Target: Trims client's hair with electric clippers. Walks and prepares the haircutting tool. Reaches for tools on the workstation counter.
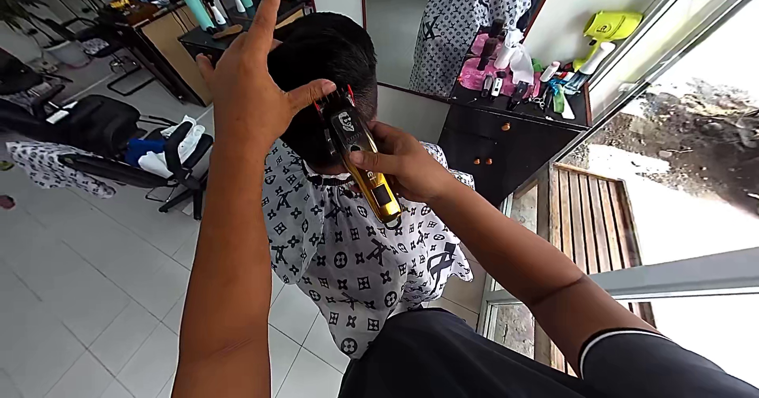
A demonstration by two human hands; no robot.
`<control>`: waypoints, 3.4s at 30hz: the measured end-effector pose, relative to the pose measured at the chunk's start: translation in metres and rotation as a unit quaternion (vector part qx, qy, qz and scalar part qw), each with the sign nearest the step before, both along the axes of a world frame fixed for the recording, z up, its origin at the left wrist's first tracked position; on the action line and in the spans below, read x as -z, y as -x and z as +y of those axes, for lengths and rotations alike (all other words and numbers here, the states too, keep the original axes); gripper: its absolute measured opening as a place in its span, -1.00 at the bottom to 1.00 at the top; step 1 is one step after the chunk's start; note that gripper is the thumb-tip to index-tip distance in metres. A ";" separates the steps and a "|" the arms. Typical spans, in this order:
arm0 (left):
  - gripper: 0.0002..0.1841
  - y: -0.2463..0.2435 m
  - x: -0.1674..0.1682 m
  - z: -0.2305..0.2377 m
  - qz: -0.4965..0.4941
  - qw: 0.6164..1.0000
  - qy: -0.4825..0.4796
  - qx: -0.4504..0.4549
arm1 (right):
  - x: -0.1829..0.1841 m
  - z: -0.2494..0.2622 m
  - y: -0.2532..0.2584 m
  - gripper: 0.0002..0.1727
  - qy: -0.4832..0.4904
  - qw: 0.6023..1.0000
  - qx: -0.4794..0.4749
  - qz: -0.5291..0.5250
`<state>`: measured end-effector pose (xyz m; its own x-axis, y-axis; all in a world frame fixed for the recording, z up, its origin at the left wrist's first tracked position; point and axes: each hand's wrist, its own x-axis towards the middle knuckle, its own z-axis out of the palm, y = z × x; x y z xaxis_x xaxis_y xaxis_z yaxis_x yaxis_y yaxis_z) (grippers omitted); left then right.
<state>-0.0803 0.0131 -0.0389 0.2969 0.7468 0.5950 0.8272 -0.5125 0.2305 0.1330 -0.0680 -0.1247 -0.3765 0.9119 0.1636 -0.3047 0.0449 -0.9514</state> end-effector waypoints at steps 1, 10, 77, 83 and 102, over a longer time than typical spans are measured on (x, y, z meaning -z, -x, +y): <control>0.16 0.000 -0.001 -0.001 0.000 1.000 0.003 -0.001 | 0.007 -0.001 -0.001 -0.42 0.005 1.000 -0.001 -0.014; 0.15 -0.005 -0.007 -0.003 0.020 1.000 0.013 -0.019 | -0.015 0.008 -0.013 -0.31 -0.117 0.980 0.022 -0.161; -0.07 0.008 0.189 -0.249 -0.704 0.699 0.125 -0.006 | 0.080 -0.096 0.078 -0.15 -0.013 0.967 -0.201 -0.153; -0.60 0.141 0.257 -0.290 -0.770 0.591 0.165 -0.173 | 0.145 -0.141 0.233 -0.14 0.122 0.934 -0.314 -0.119; -0.44 0.424 0.354 -0.239 -0.832 0.326 0.417 -0.169 | 0.412 -0.212 0.225 -0.63 0.425 0.769 -0.142 -0.456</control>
